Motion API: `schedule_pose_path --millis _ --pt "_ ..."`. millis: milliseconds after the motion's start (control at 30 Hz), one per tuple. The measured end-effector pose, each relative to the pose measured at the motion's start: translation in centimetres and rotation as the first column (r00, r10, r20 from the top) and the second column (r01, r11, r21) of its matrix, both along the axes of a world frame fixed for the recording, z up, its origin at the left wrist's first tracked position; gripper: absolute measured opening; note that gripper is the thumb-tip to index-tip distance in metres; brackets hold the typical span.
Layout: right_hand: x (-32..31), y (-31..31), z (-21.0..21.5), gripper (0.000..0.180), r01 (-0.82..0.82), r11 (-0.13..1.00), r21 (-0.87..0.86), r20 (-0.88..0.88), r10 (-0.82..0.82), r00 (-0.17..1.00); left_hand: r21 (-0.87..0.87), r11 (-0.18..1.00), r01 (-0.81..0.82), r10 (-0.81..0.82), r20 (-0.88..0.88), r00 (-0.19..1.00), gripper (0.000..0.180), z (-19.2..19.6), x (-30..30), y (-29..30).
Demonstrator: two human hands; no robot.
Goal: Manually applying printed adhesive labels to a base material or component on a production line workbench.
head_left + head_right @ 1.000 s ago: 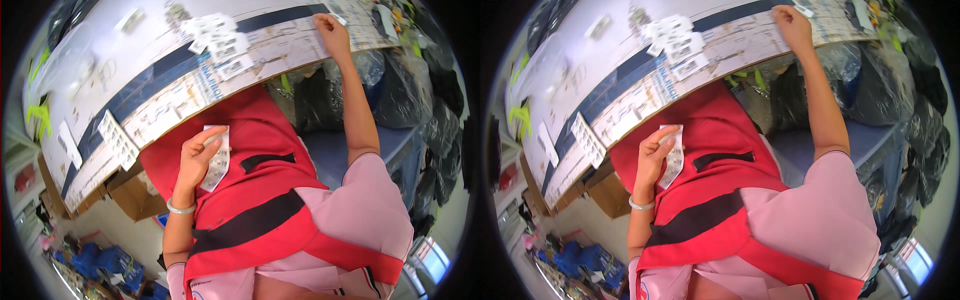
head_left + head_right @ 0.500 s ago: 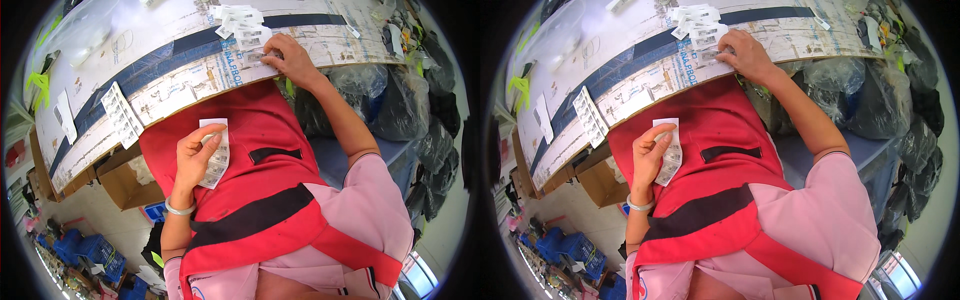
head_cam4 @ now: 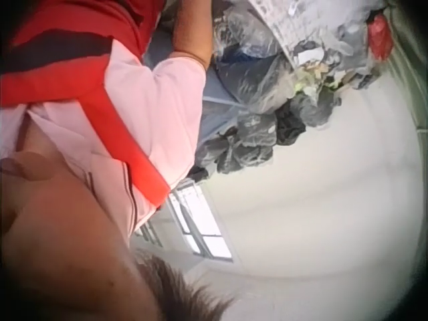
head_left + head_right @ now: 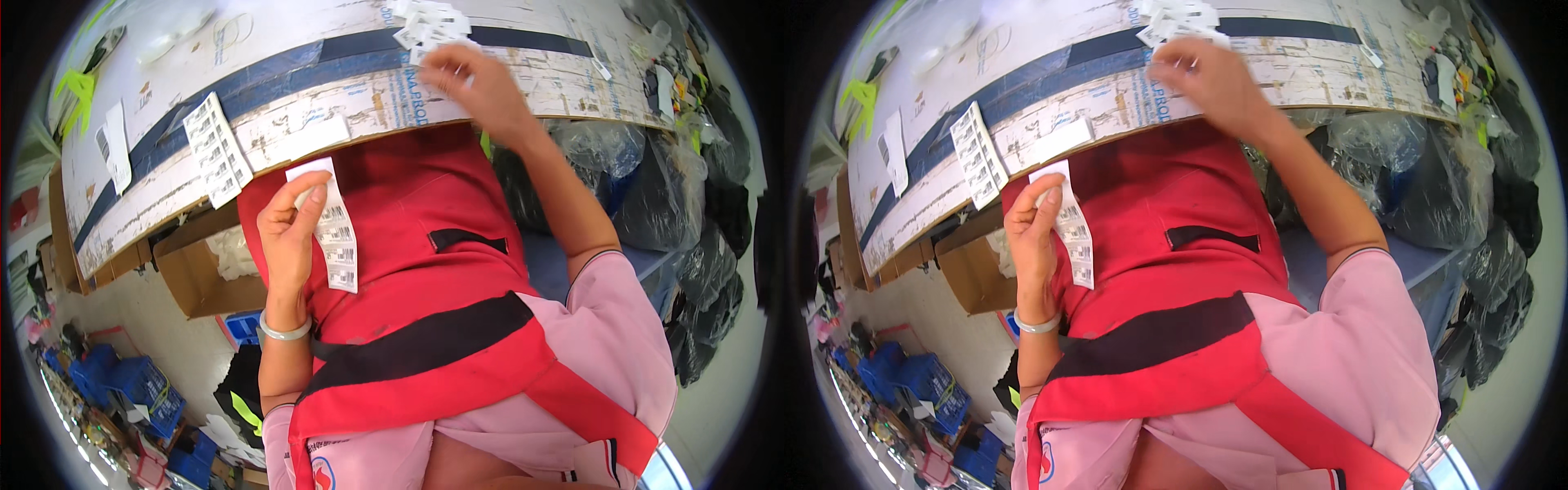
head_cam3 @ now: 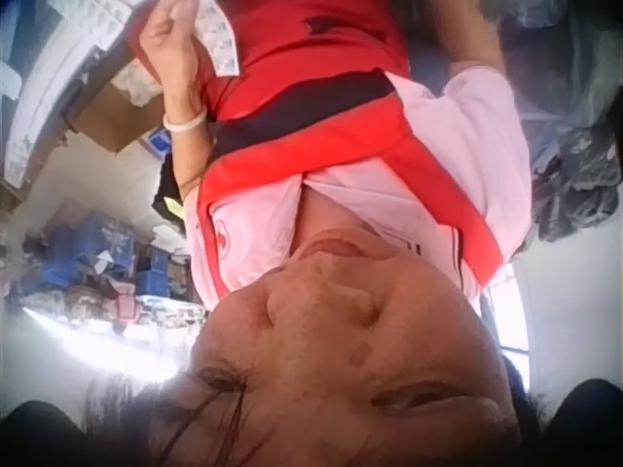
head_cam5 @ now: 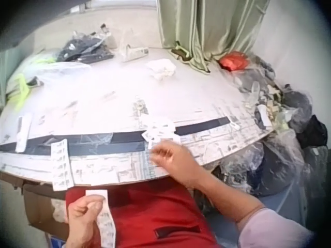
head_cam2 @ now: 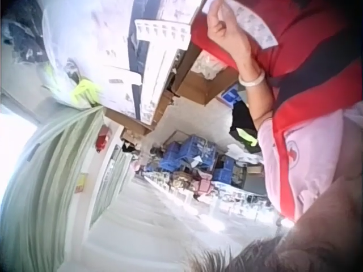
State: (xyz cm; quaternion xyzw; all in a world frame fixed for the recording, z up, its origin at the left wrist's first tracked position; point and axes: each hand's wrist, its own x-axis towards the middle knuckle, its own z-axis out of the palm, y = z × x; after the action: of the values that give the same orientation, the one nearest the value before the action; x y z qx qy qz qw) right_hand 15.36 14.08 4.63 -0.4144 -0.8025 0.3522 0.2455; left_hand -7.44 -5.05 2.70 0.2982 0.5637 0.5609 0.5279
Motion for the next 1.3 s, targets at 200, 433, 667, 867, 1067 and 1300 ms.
schedule_pose_path --millis 200,433,667,867,1067,1300 --pt "-6.1 -9.3 -0.7 0.017 -0.401 0.696 -0.595 -0.237 0.326 0.915 0.019 0.993 -0.113 0.114 -0.057 0.992 0.02 0.2 0.3 0.8" --pt "-7.7 -10.0 -0.7 0.013 -0.4 0.57 -0.718 -0.384 0.155 0.91 0.039 0.999 0.018 -0.025 0.185 0.982 0.024 0.6 -2.8 -1.4" --pt "-9.2 -11.2 -1.2 0.011 -0.338 0.784 -0.52 -0.315 0.191 0.93 -0.117 0.98 0.159 -0.162 -0.021 0.987 0.015 0.1 -4.3 -2.6" --pt "-10.1 -10.2 -0.5 0.005 -0.464 0.859 -0.217 -0.19 0.429 0.883 -0.181 0.942 0.281 -0.301 -0.09 0.949 0.014 0.2 -4.7 -2.1" --pt "-10.1 -9.4 -1.4 0.007 -0.423 0.897 -0.13 -0.178 0.398 0.9 -0.066 0.947 0.314 -0.31 0.06 0.949 0.028 -3.0 -5.3 -2.3" --pt "-9.9 -4.1 -1.6 0.02 -0.148 0.869 -0.472 -0.134 0.095 0.986 -0.185 0.977 0.106 -0.099 0.046 0.994 0.057 -7.0 -6.4 -2.6"
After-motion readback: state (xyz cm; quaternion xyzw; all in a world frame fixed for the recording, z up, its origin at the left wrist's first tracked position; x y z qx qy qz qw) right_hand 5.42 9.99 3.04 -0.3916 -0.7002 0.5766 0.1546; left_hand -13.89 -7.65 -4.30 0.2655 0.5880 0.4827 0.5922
